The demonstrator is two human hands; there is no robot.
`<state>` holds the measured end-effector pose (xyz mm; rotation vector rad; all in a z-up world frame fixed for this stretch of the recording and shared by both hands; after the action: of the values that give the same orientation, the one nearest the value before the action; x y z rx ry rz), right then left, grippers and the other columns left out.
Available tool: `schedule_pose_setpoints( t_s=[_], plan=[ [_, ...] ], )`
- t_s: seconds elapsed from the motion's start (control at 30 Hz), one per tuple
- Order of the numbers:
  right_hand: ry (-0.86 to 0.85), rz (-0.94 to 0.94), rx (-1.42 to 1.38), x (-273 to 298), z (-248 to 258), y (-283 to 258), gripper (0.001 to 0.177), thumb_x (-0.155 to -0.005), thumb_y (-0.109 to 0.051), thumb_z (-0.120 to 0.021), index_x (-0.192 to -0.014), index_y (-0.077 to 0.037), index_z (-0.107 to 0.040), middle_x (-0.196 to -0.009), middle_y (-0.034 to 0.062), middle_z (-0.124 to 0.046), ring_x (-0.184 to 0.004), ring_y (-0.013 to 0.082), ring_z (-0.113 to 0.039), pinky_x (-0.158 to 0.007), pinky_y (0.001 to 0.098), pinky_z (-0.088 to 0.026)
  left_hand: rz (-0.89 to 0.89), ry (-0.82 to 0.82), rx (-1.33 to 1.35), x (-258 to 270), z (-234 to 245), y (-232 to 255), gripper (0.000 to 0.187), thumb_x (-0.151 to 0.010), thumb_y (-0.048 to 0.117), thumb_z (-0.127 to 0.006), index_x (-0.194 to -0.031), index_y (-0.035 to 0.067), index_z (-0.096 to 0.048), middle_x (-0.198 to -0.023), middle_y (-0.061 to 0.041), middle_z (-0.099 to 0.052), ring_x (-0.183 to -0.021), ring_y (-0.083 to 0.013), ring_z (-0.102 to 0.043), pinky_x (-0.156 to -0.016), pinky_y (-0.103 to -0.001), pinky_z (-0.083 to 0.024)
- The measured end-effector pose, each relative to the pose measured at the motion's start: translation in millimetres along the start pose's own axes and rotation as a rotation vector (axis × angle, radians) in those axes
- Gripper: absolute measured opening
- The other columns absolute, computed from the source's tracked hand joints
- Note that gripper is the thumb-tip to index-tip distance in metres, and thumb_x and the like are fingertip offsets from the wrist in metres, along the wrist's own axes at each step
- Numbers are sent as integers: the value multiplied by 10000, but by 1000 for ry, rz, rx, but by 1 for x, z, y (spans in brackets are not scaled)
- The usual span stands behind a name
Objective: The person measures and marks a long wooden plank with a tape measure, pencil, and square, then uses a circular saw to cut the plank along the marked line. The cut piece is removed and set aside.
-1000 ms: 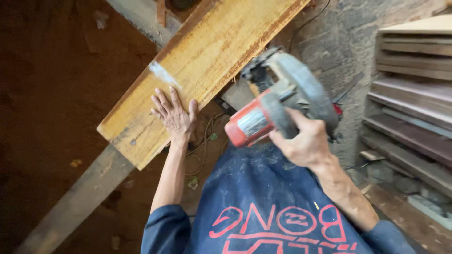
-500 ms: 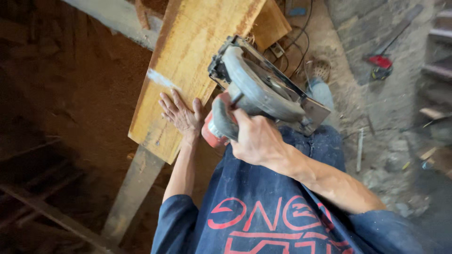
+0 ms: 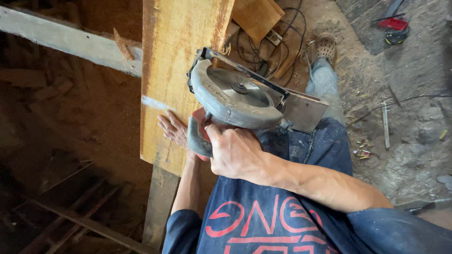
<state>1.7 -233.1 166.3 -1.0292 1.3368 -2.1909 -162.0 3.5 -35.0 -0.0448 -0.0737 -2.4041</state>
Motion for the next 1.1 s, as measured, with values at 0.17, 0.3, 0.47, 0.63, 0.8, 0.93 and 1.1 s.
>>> schedule_pose_setpoints(
  t_s=[0.17,0.3,0.47,0.63,0.8,0.93,1.1],
  plan=[
    [-8,6,-12,-3,2,-3,437,-767,-210,-736,-1129,7,-623,-790,282,-709,-724,473,-708,-702,558,-568,-36,23,-3,4,12,11,886,-981,598,-619,-1658,130,-291,-1734,-196,-142,-1606,-400,-132,-1265,-639,-163],
    [3,40,-26,-9,4,-7,434,-779,-209,-735,-1128,18,-613,-786,288,-704,-725,484,-699,-699,563,-563,-8,-25,26,0,14,13,918,-955,589,-638,-1655,111,-286,-1726,-212,-134,-1596,-416,-119,-1244,-648,-158],
    [1,49,-4,-13,4,-11,410,-761,-188,-728,-1104,12,-624,-785,291,-706,-738,489,-699,-708,570,-556,-5,16,12,2,17,13,919,-937,609,-664,-1631,121,-312,-1716,-203,-168,-1596,-408,-143,-1249,-642,-168],
    [-51,0,25,-21,-2,-9,477,-729,-162,-718,-1156,31,-628,-778,303,-702,-727,485,-704,-713,565,-564,-10,12,58,3,14,13,924,-934,591,-669,-1634,98,-320,-1717,-213,-172,-1594,-419,-145,-1240,-652,-171],
    [-33,39,19,-28,-3,-13,479,-720,-148,-707,-1153,42,-631,-785,306,-698,-715,489,-700,-693,564,-566,-16,17,62,4,13,9,906,-932,578,-674,-1621,89,-348,-1706,-221,-206,-1584,-430,-168,-1235,-650,-178],
    [-33,46,29,-33,-6,-14,465,-721,-128,-681,-1152,39,-634,-766,306,-692,-707,490,-695,-687,564,-567,-33,58,46,4,10,7,826,-962,541,-655,-1611,98,-401,-1702,-216,-263,-1584,-432,-219,-1237,-643,-202],
    [-58,38,43,-41,-10,-17,484,-682,-111,-665,-1141,40,-636,-757,309,-688,-695,494,-689,-680,565,-564,-49,124,21,6,5,3,772,-959,531,-647,-1582,124,-443,-1678,-198,-310,-1554,-431,-277,-1217,-632,-238]
  ],
)
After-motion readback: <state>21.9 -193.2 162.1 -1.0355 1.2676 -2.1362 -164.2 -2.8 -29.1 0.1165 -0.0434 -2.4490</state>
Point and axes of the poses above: each hand's wrist, its own x-axis away from the middle knuckle, its own z-axis out of the back of the hand, y = z × x, the point moved 6 cm from there along -x, towards the middle knuckle
